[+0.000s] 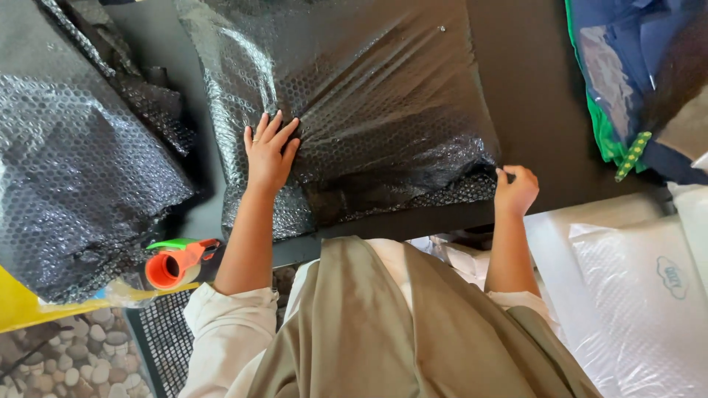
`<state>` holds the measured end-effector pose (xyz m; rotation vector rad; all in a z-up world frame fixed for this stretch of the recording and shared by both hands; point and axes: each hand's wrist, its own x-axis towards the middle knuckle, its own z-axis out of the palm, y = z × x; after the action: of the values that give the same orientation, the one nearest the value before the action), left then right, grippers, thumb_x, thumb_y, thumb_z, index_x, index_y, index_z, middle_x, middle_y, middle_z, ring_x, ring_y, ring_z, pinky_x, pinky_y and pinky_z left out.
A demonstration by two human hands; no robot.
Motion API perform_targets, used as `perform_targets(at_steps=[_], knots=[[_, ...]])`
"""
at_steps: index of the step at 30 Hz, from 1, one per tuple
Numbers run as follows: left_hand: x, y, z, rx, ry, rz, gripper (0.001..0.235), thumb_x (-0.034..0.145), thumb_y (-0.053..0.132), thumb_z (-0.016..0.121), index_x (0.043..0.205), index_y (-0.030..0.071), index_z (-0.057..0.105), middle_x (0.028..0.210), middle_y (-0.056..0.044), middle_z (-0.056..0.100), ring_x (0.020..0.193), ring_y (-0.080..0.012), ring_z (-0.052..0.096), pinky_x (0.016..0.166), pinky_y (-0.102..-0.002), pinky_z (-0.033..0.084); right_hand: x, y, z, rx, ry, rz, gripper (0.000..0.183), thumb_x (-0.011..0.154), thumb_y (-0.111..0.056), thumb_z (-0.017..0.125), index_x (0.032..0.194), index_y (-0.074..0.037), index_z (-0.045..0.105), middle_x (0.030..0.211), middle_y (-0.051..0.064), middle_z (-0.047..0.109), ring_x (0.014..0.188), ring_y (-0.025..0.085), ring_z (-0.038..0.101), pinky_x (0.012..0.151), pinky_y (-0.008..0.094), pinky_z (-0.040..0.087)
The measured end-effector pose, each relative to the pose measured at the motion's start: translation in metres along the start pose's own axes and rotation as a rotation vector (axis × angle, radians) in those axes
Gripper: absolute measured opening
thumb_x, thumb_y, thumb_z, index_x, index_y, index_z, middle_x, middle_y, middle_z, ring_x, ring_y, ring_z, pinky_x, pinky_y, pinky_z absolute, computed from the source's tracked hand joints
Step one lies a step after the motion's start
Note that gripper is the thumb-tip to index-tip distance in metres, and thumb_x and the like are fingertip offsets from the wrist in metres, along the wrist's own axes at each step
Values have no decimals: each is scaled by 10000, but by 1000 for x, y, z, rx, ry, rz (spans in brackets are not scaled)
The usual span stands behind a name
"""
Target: Brushing a pillow, wrapping it in bubble wrap, and sealing it with tape
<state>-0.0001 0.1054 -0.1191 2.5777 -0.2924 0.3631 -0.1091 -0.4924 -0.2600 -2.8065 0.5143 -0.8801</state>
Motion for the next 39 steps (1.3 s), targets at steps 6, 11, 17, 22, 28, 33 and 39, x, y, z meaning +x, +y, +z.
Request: perform_targets(at_steps=[6, 11, 17, 22, 28, 33, 39], knots=[[-4, 3, 1, -79, -15, -41, 378, 1035, 370, 653, 1406, 441, 643, 1564, 51, 517, 1504, -236, 368, 1221, -543, 112, -12, -12, -18, 133, -78, -149, 269, 668, -197, 986, 791, -238, 751, 906, -75, 748, 938, 159, 725, 896, 296, 542], [-9, -5, 12, -43, 25, -25, 393, 1020, 354, 657, 1404, 439, 646, 1565, 66, 519, 1508, -221, 364, 1226, -526, 113, 19, -65, -67, 105, -322, -210, 187, 715, -221, 919, 846, -173, 795, 906, 25, 745, 1099, 265, 707, 1011, 370, 531], [-5, 6, 17, 64, 93, -34, 410, 996, 294, 640, 1383, 429, 653, 1534, 53, 556, 1489, -249, 398, 1217, -585, 174, 101, -185, -115, 413, -9, -452, 179, 818, -200, 818, 984, -175, 756, 1037, 16, 680, 1085, 280, 646, 1034, 421, 466], [-6, 6, 22, 163, 109, 10, 452, 1003, 236, 615, 1439, 357, 611, 1573, -16, 516, 1504, -304, 362, 1201, -629, 206, 94, -322, -111, 667, -278, -816, 637, 723, -192, 851, 1332, -134, 676, 1372, 196, 598, 1307, 427, 534, 1109, 548, 398], [-20, 12, 5, 149, 167, 45, 517, 997, 250, 680, 1499, 325, 579, 1669, -148, 311, 1457, -400, 429, 1143, -627, 379, 41, -386, -100, 342, -618, -1079, 784, 796, -413, 806, 1512, -253, 529, 1619, 179, 402, 1510, 410, 342, 1134, 804, 163], [-77, -20, -63, 54, 312, -40, 511, 947, 292, 770, 1437, 249, 629, 1607, -199, 405, 1387, -386, 523, 1118, -520, 434, 31, -385, -84, 365, -553, -1004, 739, 811, -407, 806, 1490, -250, 559, 1627, 174, 412, 1511, 414, 347, 1108, 837, 127], [-206, -72, -170, 219, 316, -442, 1054, 591, 460, 971, 1513, 185, 541, 1563, -280, 415, 1387, -482, 459, 1174, -545, 329, 32, -387, -87, 441, -475, -964, 787, 814, -424, 801, 1519, -188, 545, 1592, 203, 462, 1491, 423, 382, 1099, 833, 111]])
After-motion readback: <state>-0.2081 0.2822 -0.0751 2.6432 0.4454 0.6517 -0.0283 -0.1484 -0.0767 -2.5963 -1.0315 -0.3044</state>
